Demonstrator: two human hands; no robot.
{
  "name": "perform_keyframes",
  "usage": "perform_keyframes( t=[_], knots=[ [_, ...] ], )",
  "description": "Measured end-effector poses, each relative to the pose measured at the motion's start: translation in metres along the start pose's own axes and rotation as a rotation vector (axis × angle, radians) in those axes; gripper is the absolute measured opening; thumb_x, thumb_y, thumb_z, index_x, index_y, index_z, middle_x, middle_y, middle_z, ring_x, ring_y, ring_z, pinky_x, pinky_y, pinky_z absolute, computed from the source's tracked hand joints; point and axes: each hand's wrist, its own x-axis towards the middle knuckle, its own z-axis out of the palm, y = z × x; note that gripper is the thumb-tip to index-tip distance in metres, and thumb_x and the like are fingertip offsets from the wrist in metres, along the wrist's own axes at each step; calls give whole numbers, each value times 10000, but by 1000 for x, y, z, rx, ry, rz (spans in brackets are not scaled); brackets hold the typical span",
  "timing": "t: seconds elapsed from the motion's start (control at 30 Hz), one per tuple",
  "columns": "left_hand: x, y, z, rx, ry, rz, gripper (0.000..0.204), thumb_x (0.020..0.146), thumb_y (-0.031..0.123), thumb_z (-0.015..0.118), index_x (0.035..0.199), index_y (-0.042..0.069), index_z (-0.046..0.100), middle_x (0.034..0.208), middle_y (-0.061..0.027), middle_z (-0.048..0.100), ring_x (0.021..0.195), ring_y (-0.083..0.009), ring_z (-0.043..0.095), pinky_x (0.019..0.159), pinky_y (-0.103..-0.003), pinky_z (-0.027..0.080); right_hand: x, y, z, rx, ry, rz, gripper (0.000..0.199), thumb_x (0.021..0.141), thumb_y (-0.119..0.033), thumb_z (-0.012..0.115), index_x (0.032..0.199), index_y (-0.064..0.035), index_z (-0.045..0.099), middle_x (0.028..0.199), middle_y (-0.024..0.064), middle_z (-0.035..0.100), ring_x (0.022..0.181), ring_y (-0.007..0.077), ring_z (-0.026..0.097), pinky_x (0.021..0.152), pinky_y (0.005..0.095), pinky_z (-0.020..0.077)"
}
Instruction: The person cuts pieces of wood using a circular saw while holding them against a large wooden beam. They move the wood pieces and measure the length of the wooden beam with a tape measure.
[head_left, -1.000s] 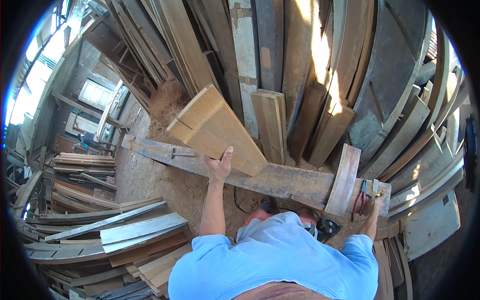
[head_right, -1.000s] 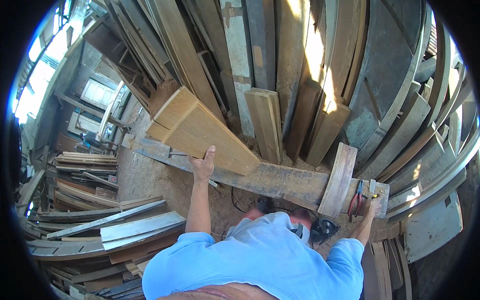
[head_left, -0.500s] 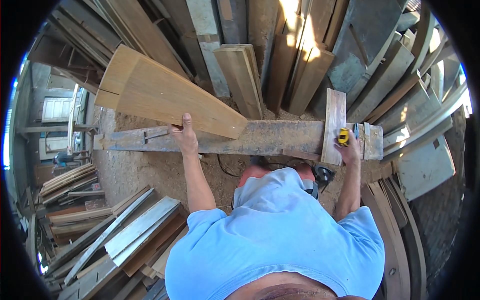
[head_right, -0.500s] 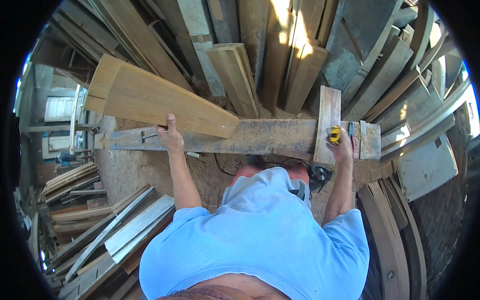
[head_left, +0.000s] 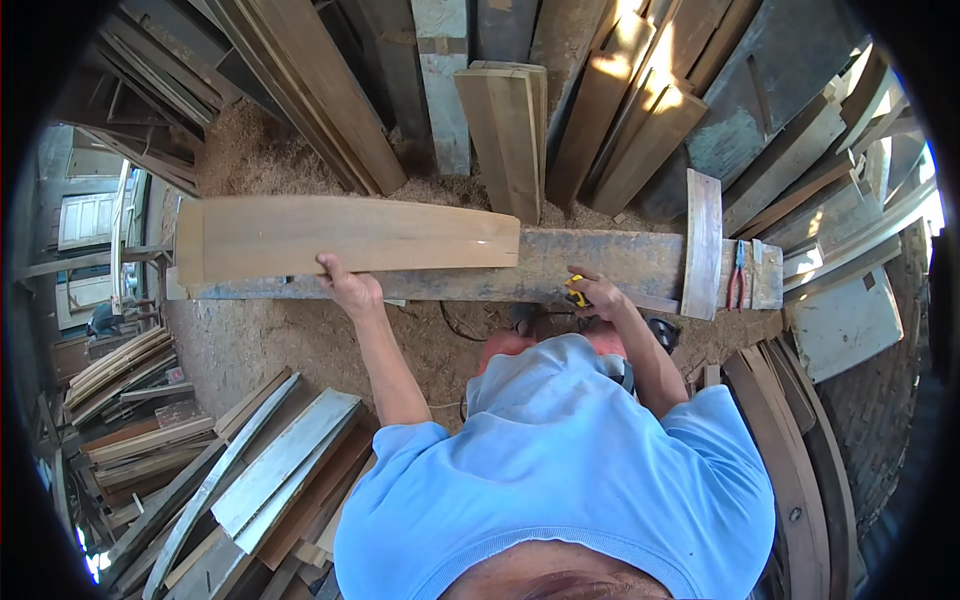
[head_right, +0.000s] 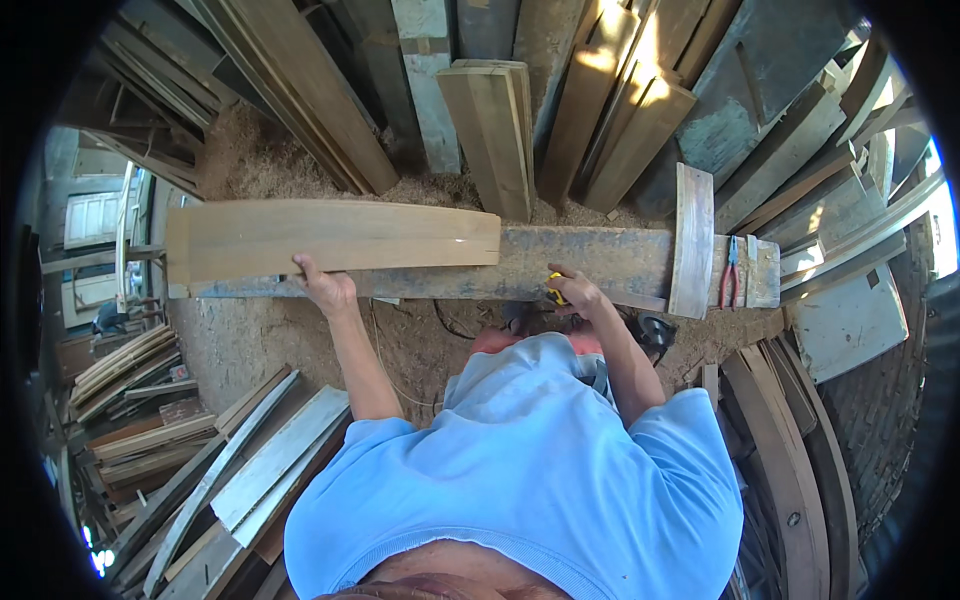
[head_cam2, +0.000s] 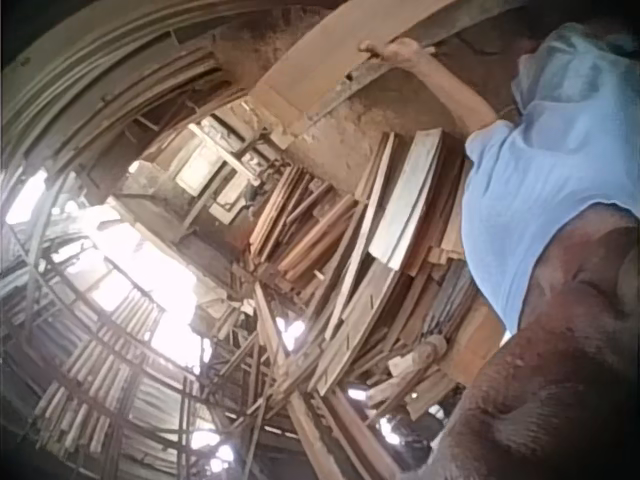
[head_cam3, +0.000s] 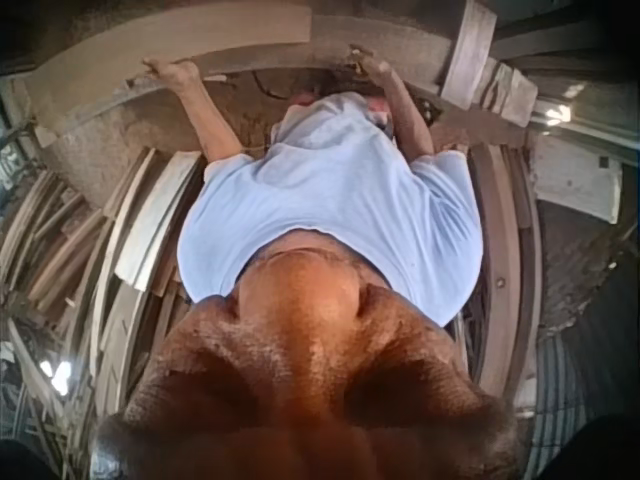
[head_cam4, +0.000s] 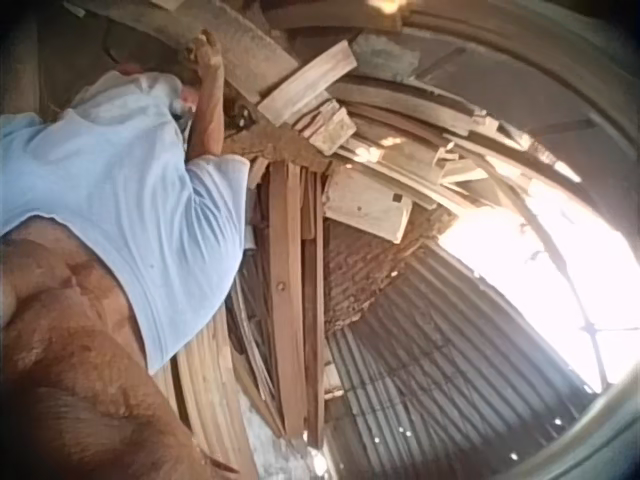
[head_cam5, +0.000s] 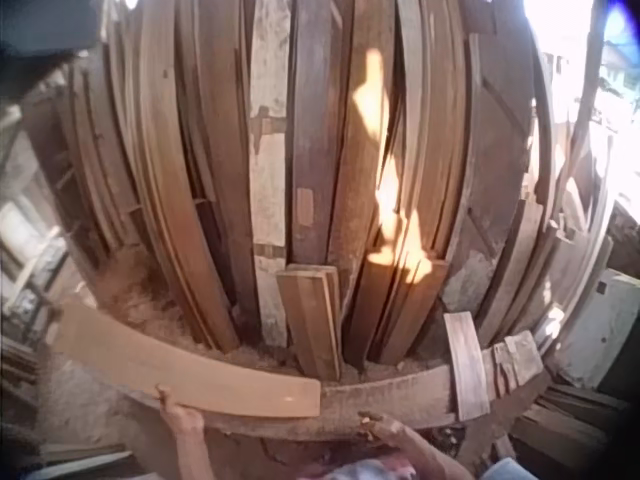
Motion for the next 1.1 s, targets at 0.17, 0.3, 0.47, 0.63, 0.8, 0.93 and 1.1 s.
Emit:
perform_keyframes(
  t=[0.17, 0.3, 0.47, 0.63, 0.8, 0.93, 1.1],
  knots=[
    [-17, -24, -87, -87, 151, -246, 679, 992, 461, 704, 1523, 115, 458, 1479, -97, 581, 1341, -326, 577, 1134, -547, 502, 19, -3, 51, 88, 5, 46, 571, 1005, -258, 658, 1558, -254, 517, 1308, 47, 623, 1144, 240, 584, 873, 543, 591],
    [-54, -68, -115, -79, 303, -508, 671, 1014, 554, 623, 1522, 142, 474, 1462, -84, 604, 1339, -324, 582, 1122, -575, 500, 11, 3, 33, 239, -114, 54, 493, 1016, -265, 640, 1504, -245, 569, 1217, 42, 645, 1051, 224, 615, 832, 520, 592],
    [-103, -141, -134, -195, 354, -646, 758, 962, 592, 682, 1514, 122, 460, 1444, -72, 595, 1323, -326, 576, 1101, -577, 509, -12, -17, 36, 138, 17, 5, 421, 1024, -298, 632, 1438, -230, 612, 1179, 29, 637, 1017, 195, 609, 817, 466, 587],
    [-121, -184, -126, -162, 504, -855, 768, 986, 635, 622, 1532, 128, 437, 1468, -73, 573, 1353, -329, 550, 1102, -587, 497, -16, -27, 25, 7, 170, -69, 376, 1025, -379, 635, 1374, -238, 632, 1204, 11, 618, 1032, 176, 599, 824, 428, 571],
    [-110, -207, -138, -266, 513, -914, 760, 1002, 657, 573, 1544, 142, 433, 1491, -89, 562, 1378, -335, 537, 1105, -605, 483, -21, -30, 20, -138, 302, -97, 420, 1038, -438, 622, 1406, -235, 606, 1280, 34, 620, 1100, 223, 610, 843, 450, 568],
    [-98, -203, -136, -229, 605, -930, 700, 1033, 674, 484, 1507, 159, 503, 1470, -109, 597, 1376, -340, 552, 1140, -609, 458, -16, -14, 7, -310, 460, -63, 540, 1033, -424, 627, 1521, -218, 518, 1335, 65, 620, 1120, 261, 611, 852, 488, 570],
    [-95, -155, -105, -425, 595, -763, 729, 1044, 708, 381, 1531, 176, 494, 1517, -113, 571, 1381, -344, 549, 1148, -603, 453, -34, -5, -8, 207, 407, 21, 580, 1023, -353, 636, 1558, -192, 481, 1301, 92, 638, 1060, 281, 644, 840, 543, 575]
  ],
)
